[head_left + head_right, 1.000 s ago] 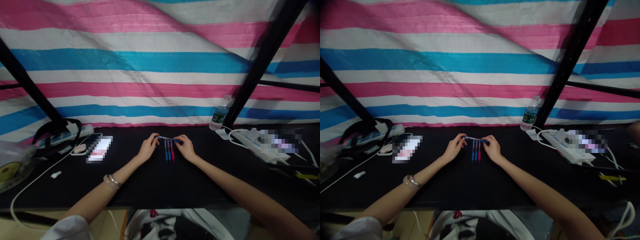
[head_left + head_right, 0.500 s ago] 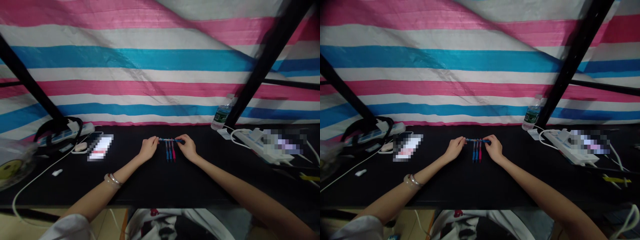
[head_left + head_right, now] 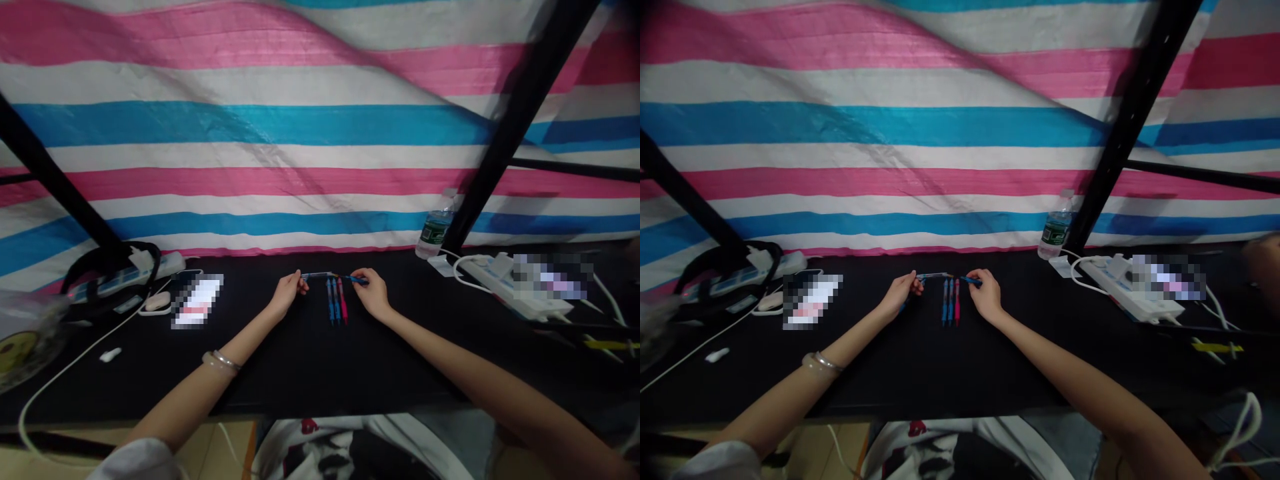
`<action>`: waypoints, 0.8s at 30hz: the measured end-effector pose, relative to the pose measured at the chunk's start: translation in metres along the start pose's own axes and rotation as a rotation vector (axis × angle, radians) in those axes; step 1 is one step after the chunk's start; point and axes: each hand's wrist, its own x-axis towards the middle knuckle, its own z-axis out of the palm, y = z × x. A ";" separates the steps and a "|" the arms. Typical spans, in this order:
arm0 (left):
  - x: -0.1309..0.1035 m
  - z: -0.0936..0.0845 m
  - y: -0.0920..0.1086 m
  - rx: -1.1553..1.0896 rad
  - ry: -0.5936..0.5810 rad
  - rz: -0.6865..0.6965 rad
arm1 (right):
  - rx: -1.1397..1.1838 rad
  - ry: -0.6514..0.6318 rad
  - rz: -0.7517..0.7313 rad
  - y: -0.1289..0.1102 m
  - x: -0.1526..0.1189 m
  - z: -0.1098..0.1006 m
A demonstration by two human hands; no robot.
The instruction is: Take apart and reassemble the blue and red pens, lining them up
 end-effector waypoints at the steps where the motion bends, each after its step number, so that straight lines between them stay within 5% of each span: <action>1: 0.000 0.000 0.000 -0.007 -0.002 -0.003 | 0.009 0.001 -0.003 0.001 0.000 0.001; 24: 0.000 0.000 0.001 -0.014 0.025 -0.032 | 0.562 0.007 0.353 0.005 0.003 0.013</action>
